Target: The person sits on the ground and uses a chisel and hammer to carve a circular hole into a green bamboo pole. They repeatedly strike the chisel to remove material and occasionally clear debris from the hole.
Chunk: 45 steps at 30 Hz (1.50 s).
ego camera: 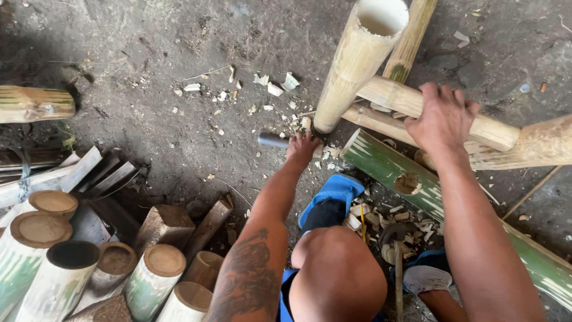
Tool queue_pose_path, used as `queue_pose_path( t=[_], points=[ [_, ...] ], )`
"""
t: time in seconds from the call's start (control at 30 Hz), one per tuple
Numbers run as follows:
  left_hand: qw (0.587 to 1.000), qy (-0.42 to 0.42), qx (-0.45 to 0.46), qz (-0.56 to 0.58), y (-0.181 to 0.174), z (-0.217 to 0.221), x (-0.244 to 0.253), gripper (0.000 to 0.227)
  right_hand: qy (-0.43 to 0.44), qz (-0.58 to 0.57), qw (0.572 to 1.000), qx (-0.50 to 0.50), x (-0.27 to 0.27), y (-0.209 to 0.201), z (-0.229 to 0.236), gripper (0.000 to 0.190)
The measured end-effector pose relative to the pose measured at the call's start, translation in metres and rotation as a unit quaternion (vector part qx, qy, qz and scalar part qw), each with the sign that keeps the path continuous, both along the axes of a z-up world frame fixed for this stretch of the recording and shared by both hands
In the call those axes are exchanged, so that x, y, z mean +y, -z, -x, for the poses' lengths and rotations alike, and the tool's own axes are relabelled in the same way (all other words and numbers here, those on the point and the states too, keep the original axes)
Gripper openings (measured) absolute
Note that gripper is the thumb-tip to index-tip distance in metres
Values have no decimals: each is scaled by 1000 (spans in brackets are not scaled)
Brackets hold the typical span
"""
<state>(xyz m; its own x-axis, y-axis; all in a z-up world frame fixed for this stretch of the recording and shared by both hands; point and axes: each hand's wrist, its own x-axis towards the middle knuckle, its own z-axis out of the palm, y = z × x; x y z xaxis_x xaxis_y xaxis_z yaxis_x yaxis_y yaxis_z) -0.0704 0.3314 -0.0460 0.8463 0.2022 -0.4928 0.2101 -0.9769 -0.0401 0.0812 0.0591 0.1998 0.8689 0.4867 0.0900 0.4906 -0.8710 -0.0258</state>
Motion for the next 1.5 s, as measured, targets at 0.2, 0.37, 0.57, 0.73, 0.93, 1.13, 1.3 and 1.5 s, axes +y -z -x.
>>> queue_pose_path(
  t=[0.2, 0.37, 0.57, 0.73, 0.93, 1.13, 1.3, 1.5],
  points=[
    [976, -41, 214, 22, -45, 15, 14, 61, 12, -4, 1000, -16, 9, 1, 9, 72],
    [989, 63, 33, 129, -62, 17, -57, 23, -10, -17, 999, 35, 0, -7, 15, 70],
    [891, 397, -170, 142, -55, -30, -196, 76, 20, -41, 999, 12, -10, -6, 22, 76],
    [911, 390, -113, 76, -70, -66, -208, 77, 0, -42, 999, -5, -18, -16, 27, 78],
    [912, 394, -106, 50, -66, -48, -117, 131, -3, -70, 997, 22, -11, -35, 16, 75],
    [956, 287, -59, -13, -104, 13, 115, 99, -9, -233, 971, -62, 9, -53, -2, 75],
    [992, 66, -96, -51, -155, 17, 189, 91, 25, -258, 960, -101, -5, -72, -10, 75],
    [929, 317, -100, 163, -99, -31, -23, 105, 63, -226, 967, -104, -31, -72, 4, 76]
  ],
)
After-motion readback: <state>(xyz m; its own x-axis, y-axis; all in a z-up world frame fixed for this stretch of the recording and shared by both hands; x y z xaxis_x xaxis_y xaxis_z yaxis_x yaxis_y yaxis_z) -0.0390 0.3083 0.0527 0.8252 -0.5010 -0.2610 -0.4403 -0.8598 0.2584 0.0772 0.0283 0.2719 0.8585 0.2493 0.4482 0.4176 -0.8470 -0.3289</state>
